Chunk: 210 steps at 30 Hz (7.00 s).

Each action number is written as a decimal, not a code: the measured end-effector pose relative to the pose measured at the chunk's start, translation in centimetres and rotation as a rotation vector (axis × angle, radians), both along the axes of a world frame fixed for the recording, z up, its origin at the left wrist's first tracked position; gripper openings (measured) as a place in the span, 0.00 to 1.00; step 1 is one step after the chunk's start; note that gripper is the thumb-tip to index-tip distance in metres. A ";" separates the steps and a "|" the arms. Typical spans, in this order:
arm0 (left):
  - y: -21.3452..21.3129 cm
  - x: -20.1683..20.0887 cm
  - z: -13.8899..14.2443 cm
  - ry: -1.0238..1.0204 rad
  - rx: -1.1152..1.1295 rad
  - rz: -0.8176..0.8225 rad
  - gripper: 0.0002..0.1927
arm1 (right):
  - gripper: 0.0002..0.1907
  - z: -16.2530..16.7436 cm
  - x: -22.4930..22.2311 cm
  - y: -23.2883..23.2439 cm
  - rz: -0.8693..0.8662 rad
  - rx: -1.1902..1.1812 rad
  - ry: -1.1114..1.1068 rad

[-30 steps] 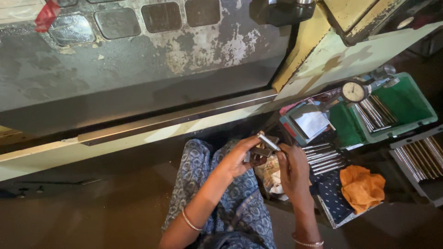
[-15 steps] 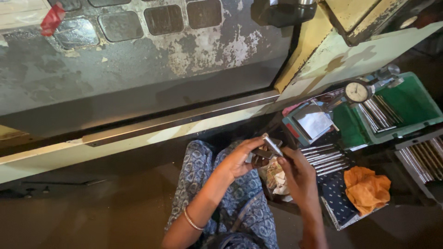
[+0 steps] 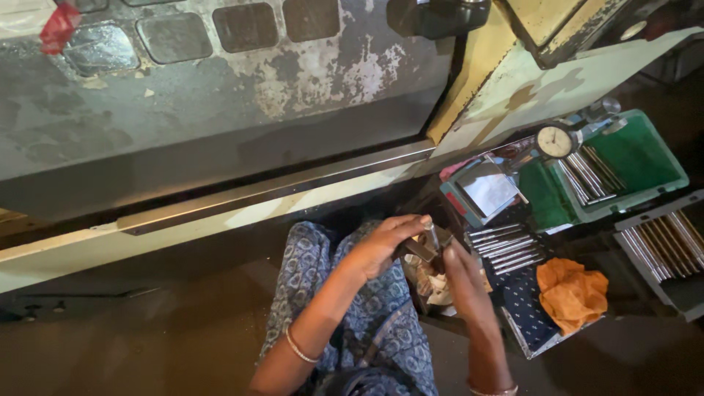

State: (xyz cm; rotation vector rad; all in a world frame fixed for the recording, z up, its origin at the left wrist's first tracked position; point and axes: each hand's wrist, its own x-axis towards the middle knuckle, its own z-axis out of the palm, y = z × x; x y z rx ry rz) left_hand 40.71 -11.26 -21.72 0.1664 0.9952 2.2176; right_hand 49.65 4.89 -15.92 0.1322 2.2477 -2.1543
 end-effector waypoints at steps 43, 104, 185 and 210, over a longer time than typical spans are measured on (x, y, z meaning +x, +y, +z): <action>-2.9 0.1 0.8 -0.023 0.213 0.540 0.21 | 0.11 -2.6 -1.9 0.7 -0.374 -0.157 -0.028; 5.7 -2.1 -5.8 -0.557 0.166 0.346 0.19 | 0.11 0.8 -1.3 -3.5 -0.318 0.893 0.415; 30.5 1.8 -10.4 -0.753 -0.087 0.340 0.38 | 0.20 -14.7 -7.9 27.2 -0.900 0.350 0.184; 14.5 8.9 10.7 1.000 -0.443 0.567 0.19 | 0.18 -8.7 0.5 11.7 -0.518 -1.248 -0.087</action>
